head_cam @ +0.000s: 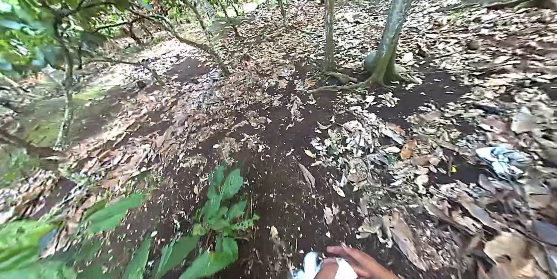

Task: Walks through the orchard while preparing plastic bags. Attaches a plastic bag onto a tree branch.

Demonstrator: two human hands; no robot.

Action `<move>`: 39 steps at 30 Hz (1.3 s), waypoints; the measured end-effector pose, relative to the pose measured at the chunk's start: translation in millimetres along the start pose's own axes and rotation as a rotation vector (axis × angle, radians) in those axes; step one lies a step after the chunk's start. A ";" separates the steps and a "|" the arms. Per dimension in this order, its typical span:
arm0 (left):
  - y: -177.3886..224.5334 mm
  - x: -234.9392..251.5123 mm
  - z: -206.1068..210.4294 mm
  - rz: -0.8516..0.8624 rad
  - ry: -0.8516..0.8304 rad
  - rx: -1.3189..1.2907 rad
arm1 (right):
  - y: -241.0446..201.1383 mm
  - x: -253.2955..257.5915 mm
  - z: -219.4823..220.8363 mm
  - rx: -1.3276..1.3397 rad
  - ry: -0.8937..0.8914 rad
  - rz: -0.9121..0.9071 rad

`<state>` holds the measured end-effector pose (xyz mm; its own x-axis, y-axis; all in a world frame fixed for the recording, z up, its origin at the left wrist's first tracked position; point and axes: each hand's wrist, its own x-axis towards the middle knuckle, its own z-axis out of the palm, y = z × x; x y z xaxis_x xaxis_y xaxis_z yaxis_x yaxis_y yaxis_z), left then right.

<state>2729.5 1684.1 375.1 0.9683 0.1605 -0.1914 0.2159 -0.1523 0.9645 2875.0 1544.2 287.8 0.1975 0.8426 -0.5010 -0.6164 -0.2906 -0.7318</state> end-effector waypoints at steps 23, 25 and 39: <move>82.0 584.4 -263.5 0.118 -0.026 -0.051 | -499.3 321.8 -201.0 -0.257 0.395 -0.211; 91.0 638.4 -311.2 0.129 0.097 -0.121 | -557.4 362.3 -213.5 -0.286 0.434 -0.302; 128.9 979.8 -459.5 0.362 0.036 -0.291 | -785.7 587.2 -333.2 -0.780 0.388 -0.678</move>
<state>3648.3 2269.9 395.4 0.9688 0.1818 0.1684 -0.1844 0.0748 0.9800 3729.2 2116.3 414.7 0.6226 0.7757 0.1033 0.3336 -0.1437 -0.9317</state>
